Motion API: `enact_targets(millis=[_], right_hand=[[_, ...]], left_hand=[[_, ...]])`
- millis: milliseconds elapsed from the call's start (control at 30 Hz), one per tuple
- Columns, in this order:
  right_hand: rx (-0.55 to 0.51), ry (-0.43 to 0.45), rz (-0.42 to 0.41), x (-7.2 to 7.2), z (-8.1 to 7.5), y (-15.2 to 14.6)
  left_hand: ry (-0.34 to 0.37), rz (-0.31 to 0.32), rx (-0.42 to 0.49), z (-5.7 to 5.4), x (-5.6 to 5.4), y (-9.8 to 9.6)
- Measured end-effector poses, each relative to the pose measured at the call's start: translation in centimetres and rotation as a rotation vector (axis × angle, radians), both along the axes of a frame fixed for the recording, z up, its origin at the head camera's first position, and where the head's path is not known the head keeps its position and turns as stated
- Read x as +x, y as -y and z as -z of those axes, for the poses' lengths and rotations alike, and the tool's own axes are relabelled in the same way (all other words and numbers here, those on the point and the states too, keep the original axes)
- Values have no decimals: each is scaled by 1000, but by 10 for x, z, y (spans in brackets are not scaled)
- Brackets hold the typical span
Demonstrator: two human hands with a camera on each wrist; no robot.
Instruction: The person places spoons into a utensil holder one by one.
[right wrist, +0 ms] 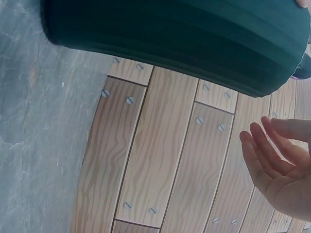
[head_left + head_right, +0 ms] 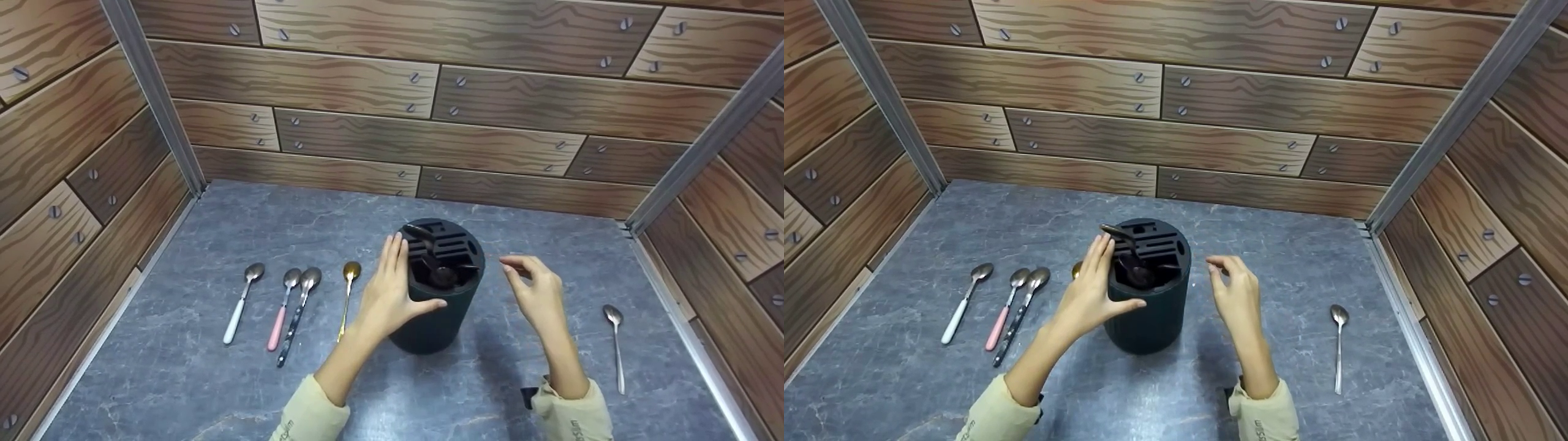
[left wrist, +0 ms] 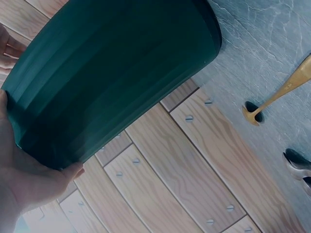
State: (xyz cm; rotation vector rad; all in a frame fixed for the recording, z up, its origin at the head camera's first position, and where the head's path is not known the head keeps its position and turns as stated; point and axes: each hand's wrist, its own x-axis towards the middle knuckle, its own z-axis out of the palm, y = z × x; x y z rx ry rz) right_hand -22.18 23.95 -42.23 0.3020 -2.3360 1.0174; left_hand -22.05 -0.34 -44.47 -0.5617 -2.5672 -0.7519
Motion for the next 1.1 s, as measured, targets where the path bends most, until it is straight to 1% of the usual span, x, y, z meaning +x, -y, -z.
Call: enact_targets(millis=[200,333,467,667,800,1100], right_hand=[[-25,20,12,1,5,-7],[-33,35,22,2,8,-13],[-27,38,45,3,11,-18],[-18,50,70,4,18,-26],[-10,64,103,5,21,-32],[-41,90,150,6,24,-46]], left_hand=[[4,2,3,0,0,0],[-8,7,6,1,0,0],[-12,8,7,2,0,0],[11,5,8,1,-1,0],[20,4,5,1,-1,0],[8,3,9,0,-1,0]])
